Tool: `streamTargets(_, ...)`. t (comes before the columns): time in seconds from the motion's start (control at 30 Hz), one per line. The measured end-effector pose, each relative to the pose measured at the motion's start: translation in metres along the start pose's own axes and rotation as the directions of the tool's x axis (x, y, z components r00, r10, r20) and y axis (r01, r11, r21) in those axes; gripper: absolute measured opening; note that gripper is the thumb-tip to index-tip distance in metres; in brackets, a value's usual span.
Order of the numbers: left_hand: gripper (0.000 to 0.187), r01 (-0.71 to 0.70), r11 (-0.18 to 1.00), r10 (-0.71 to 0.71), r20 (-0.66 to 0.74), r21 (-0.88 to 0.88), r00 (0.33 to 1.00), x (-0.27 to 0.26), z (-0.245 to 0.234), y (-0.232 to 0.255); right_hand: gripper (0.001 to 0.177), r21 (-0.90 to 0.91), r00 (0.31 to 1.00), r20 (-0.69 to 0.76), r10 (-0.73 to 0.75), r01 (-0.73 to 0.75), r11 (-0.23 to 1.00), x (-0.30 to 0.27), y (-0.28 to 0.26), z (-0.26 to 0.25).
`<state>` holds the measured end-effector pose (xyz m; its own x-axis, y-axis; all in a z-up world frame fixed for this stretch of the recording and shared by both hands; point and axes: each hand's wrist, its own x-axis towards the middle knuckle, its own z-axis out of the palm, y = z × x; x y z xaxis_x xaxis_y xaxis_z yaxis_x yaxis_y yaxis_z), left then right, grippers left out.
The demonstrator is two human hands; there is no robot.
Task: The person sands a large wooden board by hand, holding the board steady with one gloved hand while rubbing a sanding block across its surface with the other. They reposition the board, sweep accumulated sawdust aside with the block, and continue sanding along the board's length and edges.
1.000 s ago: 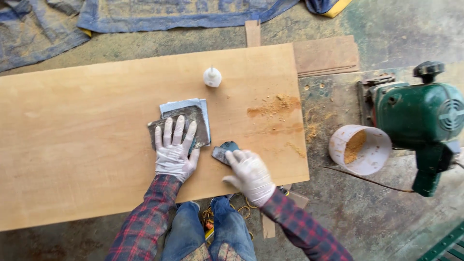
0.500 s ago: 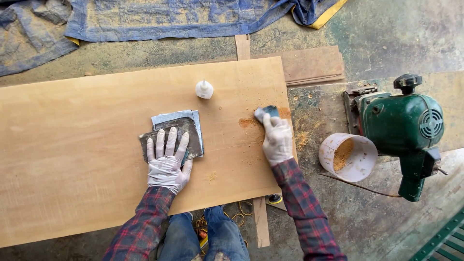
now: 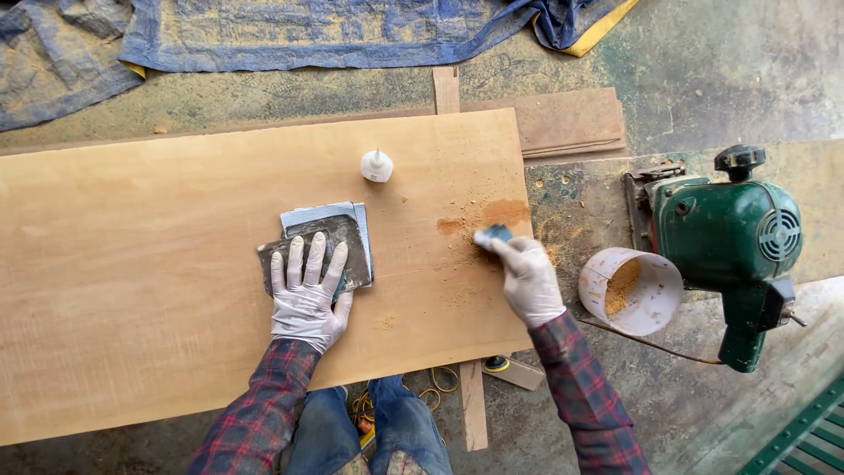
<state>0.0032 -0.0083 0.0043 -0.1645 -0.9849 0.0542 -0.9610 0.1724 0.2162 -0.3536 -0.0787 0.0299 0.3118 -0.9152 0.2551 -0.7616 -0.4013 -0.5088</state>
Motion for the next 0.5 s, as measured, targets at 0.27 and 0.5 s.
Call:
streamTargets(0.27,0.079,0.003,1.0,-0.003,0.005,0.02,1.0,0.002,0.001,-0.002,0.051,0.036,0.974,0.107,-0.202,0.199,0.979,0.041,-0.012,0.033)
streamTargets(0.5,0.079,0.014,1.0,-0.015,0.034,0.012,0.999,0.0,0.001,-0.001,0.055,-0.148,0.997,0.01,-0.073,0.074,0.986,-0.011,-0.035,-0.034)
